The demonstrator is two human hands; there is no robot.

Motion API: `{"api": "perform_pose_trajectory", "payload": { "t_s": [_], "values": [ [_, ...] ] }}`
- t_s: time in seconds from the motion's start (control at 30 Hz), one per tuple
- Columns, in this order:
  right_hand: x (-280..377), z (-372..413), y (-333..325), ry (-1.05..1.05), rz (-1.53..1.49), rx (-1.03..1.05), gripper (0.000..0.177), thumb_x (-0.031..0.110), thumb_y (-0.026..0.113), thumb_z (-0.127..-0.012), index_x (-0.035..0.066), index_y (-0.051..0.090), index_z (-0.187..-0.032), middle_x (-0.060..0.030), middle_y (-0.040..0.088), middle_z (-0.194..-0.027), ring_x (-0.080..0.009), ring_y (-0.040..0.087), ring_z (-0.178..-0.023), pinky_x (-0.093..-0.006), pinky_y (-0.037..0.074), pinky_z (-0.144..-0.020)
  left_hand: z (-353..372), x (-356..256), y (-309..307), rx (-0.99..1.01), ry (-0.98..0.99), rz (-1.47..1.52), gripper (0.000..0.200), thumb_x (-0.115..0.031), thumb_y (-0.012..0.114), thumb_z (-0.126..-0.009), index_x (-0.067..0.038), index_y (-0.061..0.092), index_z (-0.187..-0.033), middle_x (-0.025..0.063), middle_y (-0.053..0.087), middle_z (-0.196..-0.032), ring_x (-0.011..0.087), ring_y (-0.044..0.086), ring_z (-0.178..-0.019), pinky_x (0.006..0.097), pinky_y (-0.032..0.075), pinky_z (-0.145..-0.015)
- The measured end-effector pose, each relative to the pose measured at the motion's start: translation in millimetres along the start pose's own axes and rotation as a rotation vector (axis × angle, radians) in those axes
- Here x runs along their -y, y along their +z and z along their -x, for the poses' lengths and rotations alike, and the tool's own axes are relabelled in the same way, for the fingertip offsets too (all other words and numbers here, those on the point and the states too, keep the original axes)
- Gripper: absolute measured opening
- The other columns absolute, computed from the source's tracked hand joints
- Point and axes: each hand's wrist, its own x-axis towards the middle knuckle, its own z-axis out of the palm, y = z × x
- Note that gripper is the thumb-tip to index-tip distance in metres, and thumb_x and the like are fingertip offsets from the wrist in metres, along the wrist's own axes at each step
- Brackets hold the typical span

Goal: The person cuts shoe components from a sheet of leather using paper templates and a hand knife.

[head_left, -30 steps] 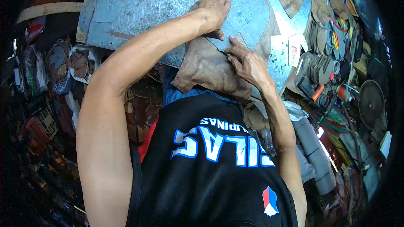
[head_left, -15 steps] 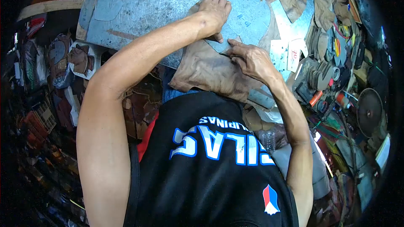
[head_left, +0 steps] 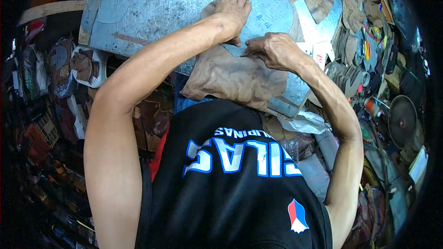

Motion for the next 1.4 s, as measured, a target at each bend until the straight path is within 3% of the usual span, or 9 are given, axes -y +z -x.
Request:
{"api": "perform_pose_trajectory", "payload": {
  "t_s": [0.23,0.57,1.0,1.17,1.23,1.3,1.4],
  "values": [
    [-14.6,-3.5,-7.3,-0.077,0.064,-0.024,0.025,0.015,0.064,-0.079,0.019,0.073,-0.102,-0.0037,0.061,-0.129,-0.0294,0.067,-0.097,-0.0395,0.054,-0.081,-1.2,-1.8,0.4,0.015,-0.005,0.011,0.124,-0.062,0.083,-0.053,0.002,0.030,-0.146,0.0250,0.024,-0.153,0.0393,0.019,-0.144,0.0495,0.013,-0.119],
    [-24.9,-13.2,-31.9,-0.062,0.084,0.108,0.021,0.015,0.068,-0.080,0.015,0.073,-0.100,-0.0060,0.064,-0.125,-0.0284,0.065,-0.101,-0.0398,0.051,-0.082,-2.4,-3.3,-3.7,0.062,-0.024,0.037,0.125,-0.058,0.086,-0.052,0.002,0.029,-0.146,0.0261,0.023,-0.153,0.0397,0.019,-0.144,0.0498,0.013,-0.119],
    [-39.3,-9.0,-41.3,-0.029,0.177,0.063,0.021,0.018,0.069,-0.081,0.015,0.074,-0.101,-0.0048,0.066,-0.120,-0.0274,0.066,-0.100,-0.0384,0.051,-0.083,-4.2,-6.1,-4.3,0.067,-0.036,0.013,0.125,-0.057,0.087,-0.052,0.003,0.030,-0.145,0.0259,0.024,-0.153,0.0396,0.020,-0.144,0.0505,0.014,-0.118],
    [-34.8,-10.3,-46.1,0.044,0.301,0.151,0.027,0.015,0.069,-0.078,0.018,0.072,-0.104,-0.0026,0.070,-0.108,-0.0236,0.066,-0.100,-0.0358,0.053,-0.081,-5.2,-5.3,-5.2,0.063,-0.026,0.020,0.126,-0.057,0.086,-0.052,0.005,0.029,-0.145,0.0276,0.024,-0.152,0.0408,0.019,-0.144,0.0513,0.014,-0.118],
    [-31.7,-5.2,-41.3,0.009,0.289,0.094,0.024,0.014,0.066,-0.079,0.016,0.072,-0.102,-0.0047,0.070,-0.100,-0.0249,0.067,-0.094,-0.0374,0.054,-0.078,-4.5,-5.0,-5.5,0.058,-0.024,0.017,0.126,-0.058,0.086,-0.052,0.005,0.029,-0.145,0.0281,0.024,-0.152,0.0414,0.019,-0.144,0.0516,0.013,-0.118],
    [-18.0,7.2,-34.3,0.126,0.321,0.047,0.023,0.013,0.062,-0.082,0.016,0.071,-0.102,-0.0080,0.069,-0.093,-0.0279,0.068,-0.088,-0.0404,0.054,-0.073,-3.9,-3.9,-5.8,0.066,-0.017,0.056,0.127,-0.058,0.086,-0.051,0.005,0.029,-0.145,0.0281,0.023,-0.153,0.0420,0.018,-0.144,0.0522,0.013,-0.118],
    [7.5,36.3,-13.6,0.264,0.061,-0.254,0.021,0.014,0.057,-0.088,0.011,0.069,-0.105,-0.0145,0.066,-0.086,-0.0346,0.066,-0.081,-0.0441,0.053,-0.070,-4.8,-2.5,-1.7,0.061,-0.013,0.063,0.127,-0.059,0.086,-0.051,0.005,0.028,-0.145,0.0281,0.022,-0.153,0.0422,0.017,-0.144,0.0528,0.012,-0.118]
  ]
}}
